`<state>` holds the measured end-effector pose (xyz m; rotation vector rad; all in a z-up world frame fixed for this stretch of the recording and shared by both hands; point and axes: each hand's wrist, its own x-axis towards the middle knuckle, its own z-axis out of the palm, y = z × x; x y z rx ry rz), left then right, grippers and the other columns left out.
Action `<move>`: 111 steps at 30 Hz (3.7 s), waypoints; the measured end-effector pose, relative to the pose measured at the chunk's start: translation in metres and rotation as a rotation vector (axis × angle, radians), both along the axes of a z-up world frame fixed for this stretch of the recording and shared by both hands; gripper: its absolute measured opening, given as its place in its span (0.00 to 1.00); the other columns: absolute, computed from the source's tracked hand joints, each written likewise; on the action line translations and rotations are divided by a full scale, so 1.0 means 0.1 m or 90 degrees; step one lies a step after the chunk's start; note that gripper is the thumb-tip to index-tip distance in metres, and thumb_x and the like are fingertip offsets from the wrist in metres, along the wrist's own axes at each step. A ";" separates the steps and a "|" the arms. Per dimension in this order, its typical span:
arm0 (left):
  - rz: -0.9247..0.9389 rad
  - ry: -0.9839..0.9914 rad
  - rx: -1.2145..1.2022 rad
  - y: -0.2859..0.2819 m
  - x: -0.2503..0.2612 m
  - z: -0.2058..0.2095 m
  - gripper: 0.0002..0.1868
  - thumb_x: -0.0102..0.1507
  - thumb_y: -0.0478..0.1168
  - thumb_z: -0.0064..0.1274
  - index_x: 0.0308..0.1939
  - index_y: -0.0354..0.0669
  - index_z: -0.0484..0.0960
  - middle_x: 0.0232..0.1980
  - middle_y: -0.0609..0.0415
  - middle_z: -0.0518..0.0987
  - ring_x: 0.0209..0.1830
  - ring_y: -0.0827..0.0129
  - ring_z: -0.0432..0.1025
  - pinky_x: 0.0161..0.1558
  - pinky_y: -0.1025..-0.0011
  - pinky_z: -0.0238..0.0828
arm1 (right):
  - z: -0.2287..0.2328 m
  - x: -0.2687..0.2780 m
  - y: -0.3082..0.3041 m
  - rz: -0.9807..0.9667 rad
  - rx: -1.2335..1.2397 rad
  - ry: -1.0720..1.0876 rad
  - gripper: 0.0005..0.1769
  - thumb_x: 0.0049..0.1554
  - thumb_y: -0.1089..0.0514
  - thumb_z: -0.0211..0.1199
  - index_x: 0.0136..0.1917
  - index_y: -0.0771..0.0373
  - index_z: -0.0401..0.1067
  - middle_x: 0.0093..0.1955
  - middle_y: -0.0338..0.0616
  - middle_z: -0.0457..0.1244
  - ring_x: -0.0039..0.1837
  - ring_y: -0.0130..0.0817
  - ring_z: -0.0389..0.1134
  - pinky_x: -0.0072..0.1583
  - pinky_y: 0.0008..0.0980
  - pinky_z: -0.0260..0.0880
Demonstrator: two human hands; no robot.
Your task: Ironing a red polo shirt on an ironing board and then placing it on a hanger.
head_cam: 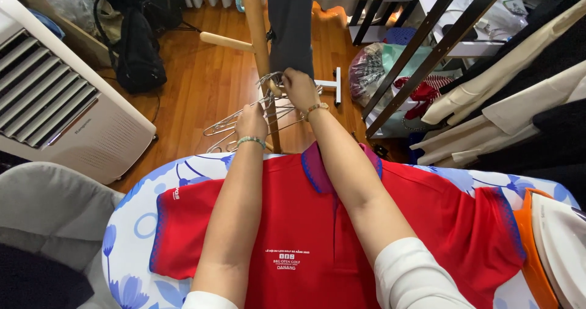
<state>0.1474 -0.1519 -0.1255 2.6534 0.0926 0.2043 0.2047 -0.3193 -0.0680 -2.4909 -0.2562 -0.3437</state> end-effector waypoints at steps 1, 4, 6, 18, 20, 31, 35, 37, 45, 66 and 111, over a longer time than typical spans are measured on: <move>-0.001 0.001 0.000 0.00 0.01 -0.03 0.08 0.65 0.35 0.39 0.38 0.53 0.75 0.41 0.49 0.74 0.46 0.45 0.78 0.44 0.46 0.77 | 0.00 0.01 -0.02 -0.001 0.000 0.001 0.10 0.63 0.52 0.54 0.48 0.55 0.73 0.43 0.53 0.69 0.51 0.56 0.72 0.52 0.53 0.73; -0.008 0.018 -0.005 0.02 0.03 -0.07 0.07 0.64 0.35 0.41 0.40 0.52 0.74 0.44 0.47 0.74 0.48 0.43 0.77 0.47 0.45 0.76 | 0.02 0.00 -0.08 -0.019 0.068 -0.028 0.11 0.64 0.53 0.52 0.52 0.58 0.72 0.46 0.57 0.68 0.53 0.60 0.71 0.56 0.56 0.71; -0.007 0.040 -0.017 0.02 0.02 -0.06 0.09 0.64 0.34 0.40 0.40 0.55 0.73 0.45 0.50 0.74 0.49 0.45 0.76 0.49 0.46 0.76 | 0.08 -0.05 -0.11 -0.062 0.032 -0.041 0.12 0.65 0.52 0.50 0.52 0.58 0.72 0.47 0.55 0.69 0.55 0.57 0.71 0.58 0.56 0.69; -0.031 0.041 -0.011 0.05 0.08 -0.14 0.12 0.62 0.34 0.39 0.42 0.58 0.75 0.45 0.51 0.74 0.52 0.48 0.76 0.51 0.49 0.75 | -0.19 0.14 -0.56 -0.289 -0.036 0.076 0.12 0.62 0.54 0.47 0.49 0.58 0.71 0.44 0.51 0.69 0.52 0.56 0.73 0.55 0.55 0.73; -0.033 0.038 -0.011 0.06 0.11 -0.18 0.12 0.62 0.33 0.40 0.42 0.58 0.75 0.45 0.51 0.74 0.52 0.48 0.76 0.51 0.49 0.75 | -0.39 0.28 -0.68 -0.323 -0.086 0.070 0.12 0.61 0.57 0.46 0.48 0.58 0.72 0.44 0.50 0.69 0.51 0.55 0.74 0.54 0.53 0.74; -0.052 0.032 -0.016 0.08 0.14 -0.28 0.14 0.60 0.34 0.41 0.42 0.61 0.77 0.44 0.53 0.75 0.52 0.50 0.76 0.52 0.49 0.74 | -0.47 0.33 -1.32 -0.489 0.006 0.049 0.16 0.60 0.57 0.42 0.48 0.53 0.73 0.45 0.45 0.69 0.53 0.53 0.74 0.54 0.53 0.72; -0.064 0.022 -0.025 0.07 0.08 -0.18 0.16 0.61 0.33 0.39 0.44 0.60 0.77 0.44 0.52 0.75 0.53 0.50 0.75 0.52 0.49 0.74 | -0.21 0.17 -1.38 -0.583 0.230 -0.019 0.11 0.58 0.58 0.49 0.39 0.50 0.72 0.31 0.35 0.67 0.44 0.41 0.73 0.52 0.41 0.73; -0.067 0.019 -0.028 0.06 0.07 -0.14 0.16 0.61 0.33 0.40 0.44 0.60 0.77 0.44 0.52 0.75 0.52 0.50 0.75 0.52 0.49 0.74 | -0.11 0.16 -1.45 -0.620 0.306 -0.027 0.14 0.58 0.56 0.48 0.34 0.45 0.70 0.21 0.22 0.64 0.35 0.28 0.74 0.48 0.30 0.75; -0.077 0.052 -0.082 0.04 -0.01 -0.01 0.12 0.67 0.39 0.40 0.47 0.64 0.77 0.44 0.52 0.75 0.53 0.51 0.75 0.56 0.51 0.72 | 0.14 0.11 -1.63 -0.767 0.458 -0.300 0.06 0.57 0.57 0.53 0.42 0.44 0.69 0.32 0.22 0.71 0.41 0.23 0.75 0.48 0.27 0.72; 0.041 0.247 0.006 -0.01 -0.08 0.48 0.20 0.61 0.32 0.43 0.59 0.41 0.70 0.62 0.40 0.66 0.67 0.47 0.57 0.63 0.47 0.56 | 1.55 -0.50 -1.27 -0.355 0.383 -0.557 0.09 0.62 0.55 0.53 0.51 0.57 0.72 0.40 0.36 0.74 0.39 0.22 0.75 0.41 0.19 0.80; -0.175 -0.089 -0.242 -0.66 -1.74 1.32 0.16 0.69 0.45 0.49 0.52 0.39 0.65 0.49 0.33 0.77 0.51 0.37 0.74 0.52 0.45 0.69 | 2.30 -3.56 -2.37 -0.277 -0.421 -0.102 0.24 0.68 0.37 0.56 0.35 0.47 0.77 0.28 0.39 0.67 0.36 0.44 0.71 0.42 0.37 0.69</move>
